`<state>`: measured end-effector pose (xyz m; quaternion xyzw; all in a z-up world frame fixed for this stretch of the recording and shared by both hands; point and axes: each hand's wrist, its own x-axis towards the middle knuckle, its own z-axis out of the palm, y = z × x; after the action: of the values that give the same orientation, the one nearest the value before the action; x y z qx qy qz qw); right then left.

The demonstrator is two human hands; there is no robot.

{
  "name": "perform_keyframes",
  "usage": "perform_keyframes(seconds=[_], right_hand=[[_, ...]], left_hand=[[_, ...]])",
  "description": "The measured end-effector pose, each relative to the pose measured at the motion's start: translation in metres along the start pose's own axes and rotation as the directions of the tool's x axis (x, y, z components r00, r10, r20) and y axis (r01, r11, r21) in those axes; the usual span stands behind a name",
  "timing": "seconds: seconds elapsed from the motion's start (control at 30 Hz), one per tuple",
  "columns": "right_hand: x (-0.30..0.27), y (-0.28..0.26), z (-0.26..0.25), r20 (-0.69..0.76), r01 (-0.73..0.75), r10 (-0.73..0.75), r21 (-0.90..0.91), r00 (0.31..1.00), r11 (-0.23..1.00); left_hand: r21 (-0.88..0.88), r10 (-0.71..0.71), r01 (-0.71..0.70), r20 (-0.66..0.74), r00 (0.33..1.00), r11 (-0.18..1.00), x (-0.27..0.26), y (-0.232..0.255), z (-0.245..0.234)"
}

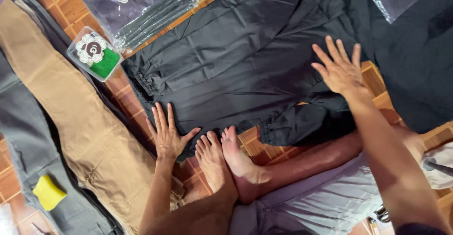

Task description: Using a lint roller to remove lint and debris from a black garment spread out on the floor.

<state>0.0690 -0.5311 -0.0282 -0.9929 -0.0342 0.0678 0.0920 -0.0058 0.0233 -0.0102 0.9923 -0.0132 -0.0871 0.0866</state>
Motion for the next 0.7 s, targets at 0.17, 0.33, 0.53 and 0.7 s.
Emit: perform_keyframes(seconds=[0.17,0.33,0.53,0.7], right_hand=[[-0.09,0.061,-0.058,-0.354,-0.077,-0.12,-0.495,0.927,0.866],[-0.274,0.29,0.002,0.131,-0.752,0.744,0.026,0.655,0.658],[-0.404,0.317,0.034,0.185,-0.742,0.744,-0.092,0.643,0.664],[-0.436,0.273,0.049,0.437,-0.82,0.801,-0.209,0.409,0.533]], left_hand=[[0.089,0.124,-0.112,-0.148,0.981,0.99,-0.001,-0.009,0.012],[0.052,0.084,-0.08,-0.081,0.993,0.995,0.0,-0.008,0.012],[0.054,0.061,-0.059,-0.042,0.997,0.997,0.001,-0.007,0.012],[0.082,0.095,-0.087,-0.096,0.991,0.993,-0.002,-0.007,0.011]])
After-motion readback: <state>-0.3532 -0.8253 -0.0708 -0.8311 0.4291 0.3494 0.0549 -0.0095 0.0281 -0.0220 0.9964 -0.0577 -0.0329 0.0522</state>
